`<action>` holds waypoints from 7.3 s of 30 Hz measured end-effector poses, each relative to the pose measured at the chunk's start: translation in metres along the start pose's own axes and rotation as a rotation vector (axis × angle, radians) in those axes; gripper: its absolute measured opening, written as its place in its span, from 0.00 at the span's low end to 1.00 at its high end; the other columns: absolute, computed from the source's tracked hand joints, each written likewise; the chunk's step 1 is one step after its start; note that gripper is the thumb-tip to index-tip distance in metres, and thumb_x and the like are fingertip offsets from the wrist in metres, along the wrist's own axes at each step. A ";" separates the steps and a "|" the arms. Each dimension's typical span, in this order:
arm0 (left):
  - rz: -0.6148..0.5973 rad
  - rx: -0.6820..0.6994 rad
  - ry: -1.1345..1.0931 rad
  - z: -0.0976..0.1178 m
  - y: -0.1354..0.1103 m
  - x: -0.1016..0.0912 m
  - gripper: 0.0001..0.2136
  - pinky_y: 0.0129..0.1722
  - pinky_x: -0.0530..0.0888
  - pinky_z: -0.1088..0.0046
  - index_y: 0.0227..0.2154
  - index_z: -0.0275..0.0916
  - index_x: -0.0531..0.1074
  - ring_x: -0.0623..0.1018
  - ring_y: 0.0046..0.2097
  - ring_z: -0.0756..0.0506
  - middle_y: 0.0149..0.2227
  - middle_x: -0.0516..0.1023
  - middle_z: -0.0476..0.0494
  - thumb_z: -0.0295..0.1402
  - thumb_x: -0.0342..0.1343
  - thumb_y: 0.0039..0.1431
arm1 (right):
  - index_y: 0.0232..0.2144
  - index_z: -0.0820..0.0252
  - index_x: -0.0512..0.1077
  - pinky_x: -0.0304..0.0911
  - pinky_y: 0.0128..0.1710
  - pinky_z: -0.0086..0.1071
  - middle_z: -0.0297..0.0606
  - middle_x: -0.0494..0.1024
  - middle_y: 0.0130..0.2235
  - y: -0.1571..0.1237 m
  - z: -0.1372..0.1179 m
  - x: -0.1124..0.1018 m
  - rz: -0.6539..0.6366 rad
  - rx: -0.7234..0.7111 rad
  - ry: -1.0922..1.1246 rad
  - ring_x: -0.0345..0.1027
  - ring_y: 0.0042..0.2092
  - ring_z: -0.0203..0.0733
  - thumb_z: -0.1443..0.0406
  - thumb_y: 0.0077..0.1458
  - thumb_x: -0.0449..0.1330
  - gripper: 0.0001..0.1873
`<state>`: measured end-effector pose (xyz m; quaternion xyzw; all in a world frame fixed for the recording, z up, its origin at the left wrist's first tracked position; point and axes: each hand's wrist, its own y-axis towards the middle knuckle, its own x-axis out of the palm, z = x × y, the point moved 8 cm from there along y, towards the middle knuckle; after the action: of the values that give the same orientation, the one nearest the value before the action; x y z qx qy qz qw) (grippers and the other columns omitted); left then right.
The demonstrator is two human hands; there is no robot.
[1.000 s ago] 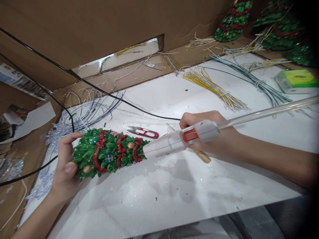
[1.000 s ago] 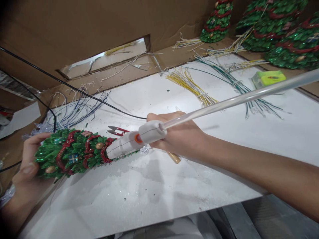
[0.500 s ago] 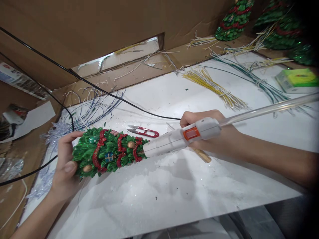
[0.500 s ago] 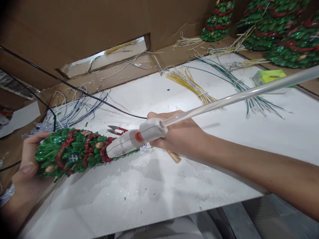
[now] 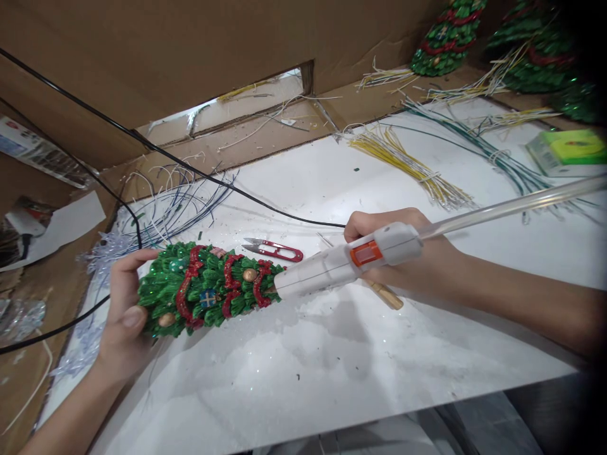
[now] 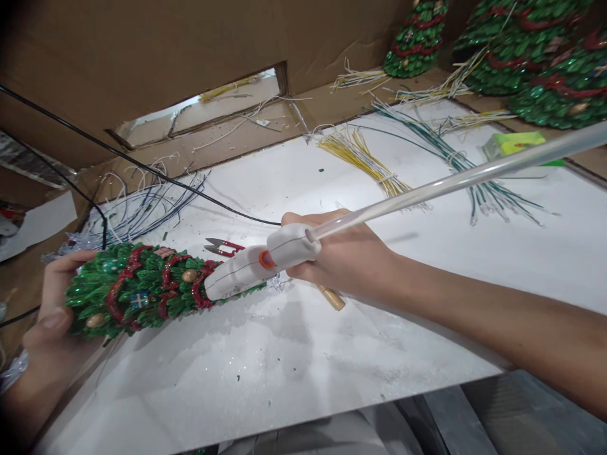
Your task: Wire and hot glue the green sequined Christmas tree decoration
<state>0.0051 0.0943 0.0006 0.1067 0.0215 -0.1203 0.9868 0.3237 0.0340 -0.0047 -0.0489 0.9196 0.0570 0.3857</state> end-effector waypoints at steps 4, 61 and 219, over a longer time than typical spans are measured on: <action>-0.016 0.017 -0.005 0.002 0.000 0.002 0.27 0.07 0.65 0.74 0.46 0.44 0.74 0.65 0.14 0.53 0.33 0.78 0.49 0.45 0.68 0.40 | 0.24 0.56 0.63 0.44 0.23 0.30 0.26 0.64 0.20 0.000 0.000 0.000 -0.011 0.003 0.002 0.53 0.21 0.32 0.64 0.42 0.57 0.04; -0.001 -0.114 0.079 -0.005 -0.006 0.004 0.24 0.10 0.65 0.74 0.46 0.55 0.70 0.65 0.16 0.53 0.32 0.72 0.54 0.47 0.64 0.43 | 0.21 0.54 0.60 0.50 0.21 0.30 0.25 0.61 0.13 0.000 -0.002 0.000 0.024 0.037 -0.002 0.59 0.21 0.35 0.66 0.39 0.61 0.10; -0.170 0.337 0.286 0.004 0.007 0.006 0.22 0.51 0.69 0.53 0.54 0.55 0.72 0.75 0.49 0.41 0.51 0.79 0.64 0.55 0.52 0.61 | 0.19 0.56 0.65 0.49 0.27 0.36 0.36 0.69 0.20 0.008 -0.118 0.015 0.346 -0.872 -0.660 0.58 0.26 0.39 0.40 0.55 0.56 0.29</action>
<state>0.0125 0.0991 0.0058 0.2838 0.1495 -0.1883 0.9283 0.2289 0.0241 0.0672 -0.0317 0.6364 0.5056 0.5817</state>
